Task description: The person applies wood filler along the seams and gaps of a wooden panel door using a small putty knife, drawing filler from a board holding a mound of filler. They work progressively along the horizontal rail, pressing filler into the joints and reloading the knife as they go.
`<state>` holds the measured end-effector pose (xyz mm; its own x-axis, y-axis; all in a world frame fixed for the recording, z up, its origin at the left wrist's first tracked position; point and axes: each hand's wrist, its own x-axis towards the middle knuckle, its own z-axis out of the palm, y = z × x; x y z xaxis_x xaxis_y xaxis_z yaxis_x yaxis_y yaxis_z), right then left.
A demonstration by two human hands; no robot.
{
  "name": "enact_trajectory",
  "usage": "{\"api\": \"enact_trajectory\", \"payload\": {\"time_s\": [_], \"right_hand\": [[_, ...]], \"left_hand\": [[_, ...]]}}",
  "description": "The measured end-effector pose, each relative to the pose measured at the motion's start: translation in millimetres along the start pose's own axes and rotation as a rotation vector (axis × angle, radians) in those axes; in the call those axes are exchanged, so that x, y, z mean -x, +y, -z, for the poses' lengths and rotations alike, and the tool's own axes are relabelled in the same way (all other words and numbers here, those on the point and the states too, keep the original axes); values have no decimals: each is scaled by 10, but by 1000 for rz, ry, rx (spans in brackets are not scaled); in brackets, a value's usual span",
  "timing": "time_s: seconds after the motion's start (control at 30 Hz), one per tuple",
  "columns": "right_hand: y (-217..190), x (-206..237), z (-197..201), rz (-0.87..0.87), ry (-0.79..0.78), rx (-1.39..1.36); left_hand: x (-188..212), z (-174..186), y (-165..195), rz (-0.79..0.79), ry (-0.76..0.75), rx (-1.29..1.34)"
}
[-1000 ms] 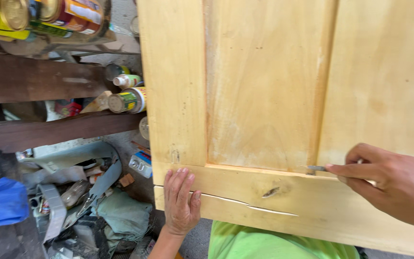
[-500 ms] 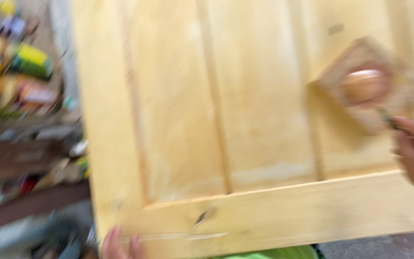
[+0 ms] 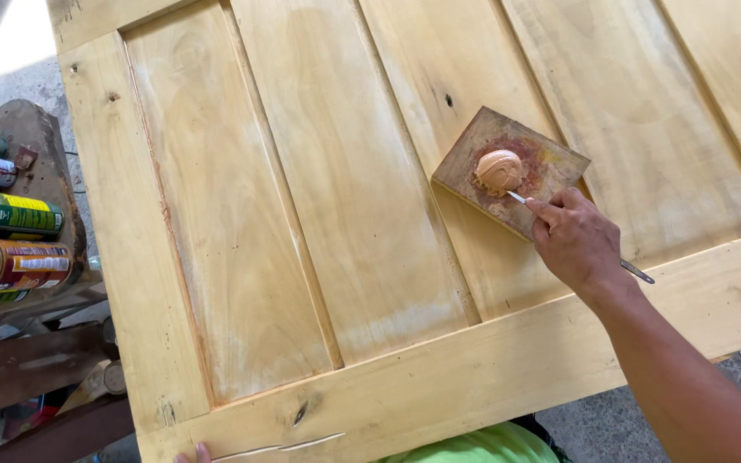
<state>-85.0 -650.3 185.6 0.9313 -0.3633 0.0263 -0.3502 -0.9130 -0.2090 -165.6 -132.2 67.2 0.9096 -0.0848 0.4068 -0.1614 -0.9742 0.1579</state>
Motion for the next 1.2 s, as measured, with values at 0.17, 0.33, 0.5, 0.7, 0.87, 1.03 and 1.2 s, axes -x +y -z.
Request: {"api": "enact_trajectory", "payload": {"time_s": [0.17, 0.33, 0.5, 0.7, 0.87, 1.03, 1.2], "right_hand": [[192, -12, -148, 11, -19, -46], [426, -43, -416, 73, -9, 0], [535, -152, -515, 201, -113, -130], [87, 170, -758, 246, -709, -406], [-425, 204, -920, 453, -1001, -8], [-673, 13, -856, 450, -1055, 44], [-551, -126, -752, 364, -770, -257]], "left_hand": [[238, -211, -137, -23, -14, -10], [345, -138, -108, -59, -68, 13], [284, 157, -88, 209, -638, 72], [192, 272, -83, 456, -927, -30], [242, 117, -196, 485, -946, -45], [171, 163, -123, 433, -883, -64], [-41, -124, 798, -72, -517, 553]]}}
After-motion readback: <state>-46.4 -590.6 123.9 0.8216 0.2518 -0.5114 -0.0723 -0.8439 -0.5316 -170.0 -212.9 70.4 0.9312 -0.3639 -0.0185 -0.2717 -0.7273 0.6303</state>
